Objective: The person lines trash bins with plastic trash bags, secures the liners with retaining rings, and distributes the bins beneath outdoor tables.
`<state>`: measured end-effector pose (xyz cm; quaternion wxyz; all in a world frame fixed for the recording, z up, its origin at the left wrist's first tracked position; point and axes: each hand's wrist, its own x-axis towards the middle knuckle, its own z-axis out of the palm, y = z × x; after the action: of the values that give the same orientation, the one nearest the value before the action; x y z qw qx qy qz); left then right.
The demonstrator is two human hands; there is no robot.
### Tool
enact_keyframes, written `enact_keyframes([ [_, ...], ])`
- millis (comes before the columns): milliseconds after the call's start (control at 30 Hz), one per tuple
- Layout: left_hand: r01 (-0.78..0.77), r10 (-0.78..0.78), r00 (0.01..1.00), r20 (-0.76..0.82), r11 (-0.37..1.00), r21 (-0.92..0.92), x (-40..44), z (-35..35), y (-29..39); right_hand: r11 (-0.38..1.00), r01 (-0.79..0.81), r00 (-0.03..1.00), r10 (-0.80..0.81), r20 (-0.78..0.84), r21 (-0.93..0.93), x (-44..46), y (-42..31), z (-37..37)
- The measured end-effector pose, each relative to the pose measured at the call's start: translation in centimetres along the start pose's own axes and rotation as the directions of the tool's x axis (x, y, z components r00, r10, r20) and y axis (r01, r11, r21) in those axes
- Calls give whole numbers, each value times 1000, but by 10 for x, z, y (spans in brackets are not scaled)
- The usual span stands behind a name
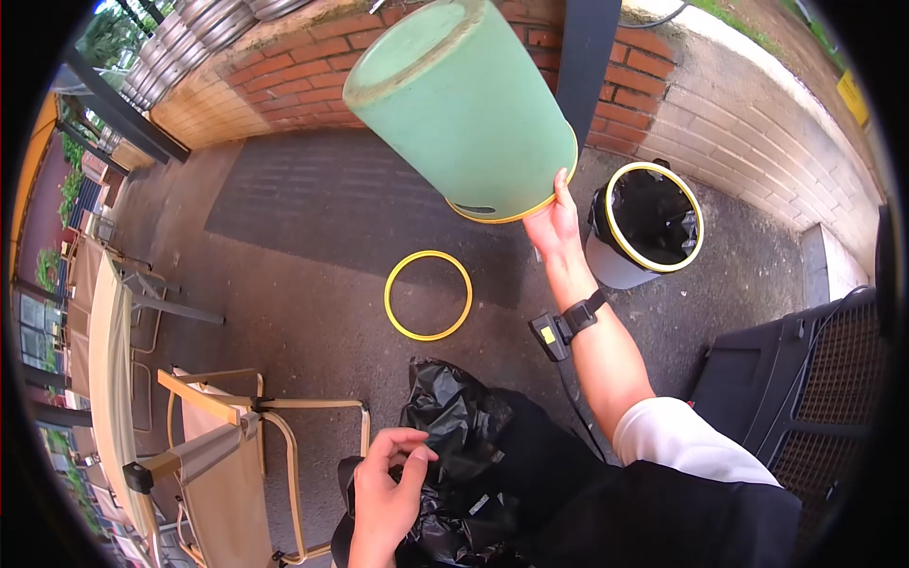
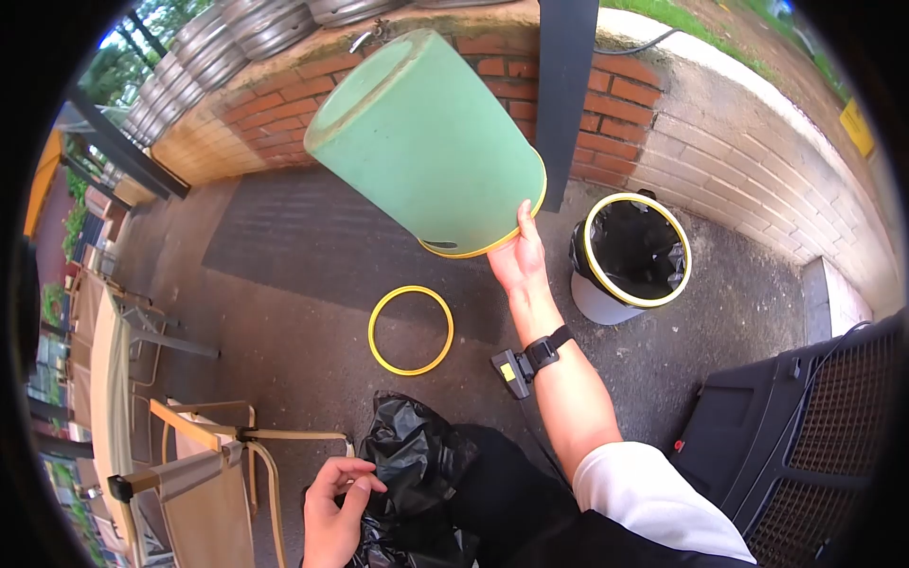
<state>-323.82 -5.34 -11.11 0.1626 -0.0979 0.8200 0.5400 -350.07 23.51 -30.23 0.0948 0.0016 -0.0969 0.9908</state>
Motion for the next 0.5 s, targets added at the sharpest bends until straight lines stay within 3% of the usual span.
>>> enact_keyframes([
  [300, -30, 30, 1000, 7, 999, 33, 0, 3, -1, 999, -11, 1000, 11, -19, -31, -6, -5, -8],
  [433, -43, 43, 999, 3, 998, 41, 0, 3, -2, 976, 17, 999, -9, 34, -218, -31, -28, 4],
  [500, -45, 45, 999, -3, 998, 33, 0, 2, -1, 858, 68, 998, -51, 46, -510, -56, -40, 20],
])
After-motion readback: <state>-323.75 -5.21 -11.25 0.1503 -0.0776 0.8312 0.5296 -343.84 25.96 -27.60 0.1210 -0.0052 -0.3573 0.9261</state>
